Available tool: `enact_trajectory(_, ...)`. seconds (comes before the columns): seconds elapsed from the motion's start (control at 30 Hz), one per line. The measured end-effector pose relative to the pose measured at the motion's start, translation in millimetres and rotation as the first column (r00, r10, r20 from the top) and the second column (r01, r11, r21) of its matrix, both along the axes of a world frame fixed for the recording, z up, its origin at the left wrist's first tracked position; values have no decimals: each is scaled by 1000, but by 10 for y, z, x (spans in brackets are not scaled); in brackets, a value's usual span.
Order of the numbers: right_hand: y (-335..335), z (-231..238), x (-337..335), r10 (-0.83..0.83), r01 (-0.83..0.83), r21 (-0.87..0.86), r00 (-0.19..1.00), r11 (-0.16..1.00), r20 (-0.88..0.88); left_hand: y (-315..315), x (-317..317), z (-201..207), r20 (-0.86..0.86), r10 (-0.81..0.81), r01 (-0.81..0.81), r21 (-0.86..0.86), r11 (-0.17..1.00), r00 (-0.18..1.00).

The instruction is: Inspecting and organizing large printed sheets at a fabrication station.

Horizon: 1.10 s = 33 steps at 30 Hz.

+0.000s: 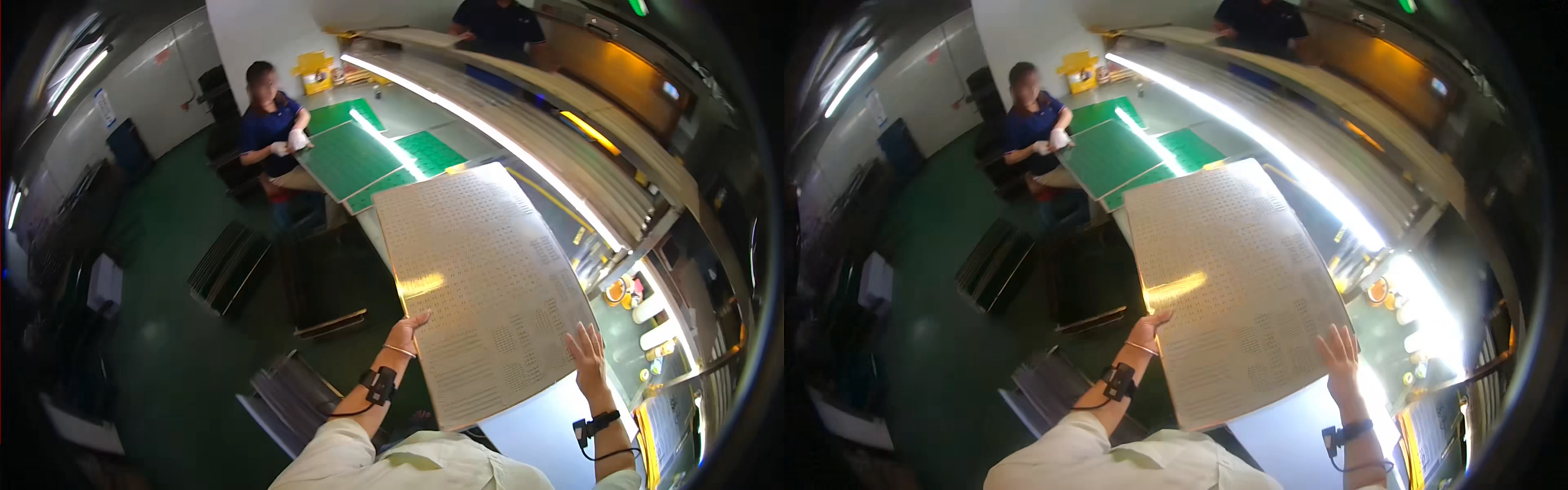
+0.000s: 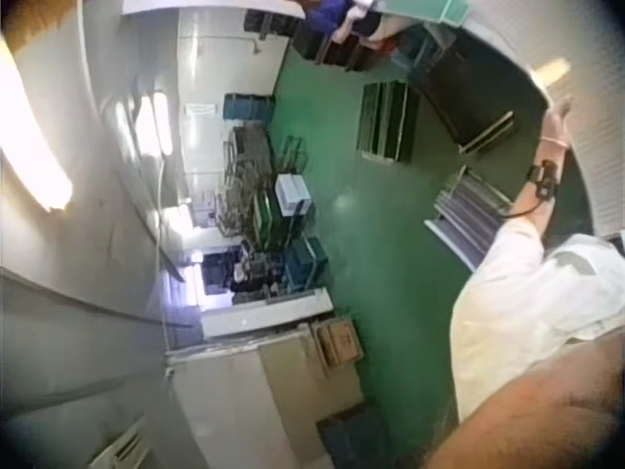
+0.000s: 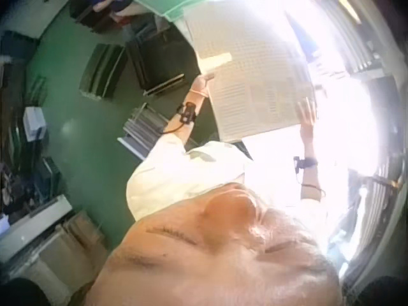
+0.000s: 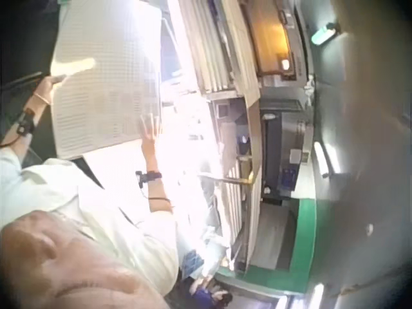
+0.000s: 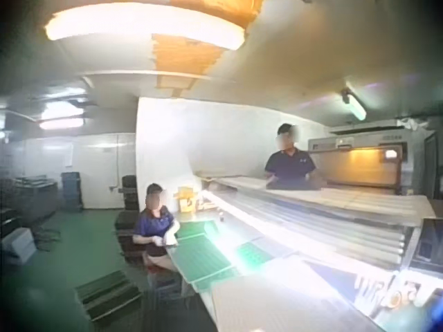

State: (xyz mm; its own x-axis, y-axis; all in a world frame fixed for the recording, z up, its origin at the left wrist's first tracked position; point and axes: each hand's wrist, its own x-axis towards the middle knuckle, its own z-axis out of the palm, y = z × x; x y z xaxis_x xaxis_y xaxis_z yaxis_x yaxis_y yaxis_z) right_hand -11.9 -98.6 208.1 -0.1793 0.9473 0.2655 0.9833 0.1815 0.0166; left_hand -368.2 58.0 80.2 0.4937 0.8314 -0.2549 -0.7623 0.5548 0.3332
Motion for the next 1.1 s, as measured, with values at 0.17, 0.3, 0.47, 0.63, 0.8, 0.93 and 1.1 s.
enact_trajectory(0.17, 250, -567, -498, -39, -275, -515, 854, 812, -519, -338, -103, -135, -151, 223, -233, -46, 972, 963)
enact_trajectory(0.3, 224, -798, -1699, 96, -359, -465, 862, 809, -498, -496, -130, -421, -226, 326, -366, -161, 917, 918)
enact_trajectory(0.47, 105, -1217, -2156, 238, -314, -305, 935, 899, -261, -517, -169, -703, -597, 250, -309, 4, 951, 762)
enact_trajectory(0.63, 215, -1247, -2369, 350, -405, -256, 907, 878, -236, -490, -524, -669, -465, 289, -360, -69, 930, 837)
enact_trajectory(0.8, 208, -1476, -2418, 216, -278, -181, 929, 943, -301, -300, -584, -734, -445, 244, -310, -80, 947, 862)
enact_trajectory(0.93, 144, -1523, -2558, 121, -174, -160, 948, 972, -295, -306, -583, -663, -419, 295, -343, -41, 939, 859)
enact_trajectory(1.1, 387, -1310, -2516, -3, -316, -534, 859, 784, -512, -372, -720, -557, 212, 51, -89, 173, 981, 976)
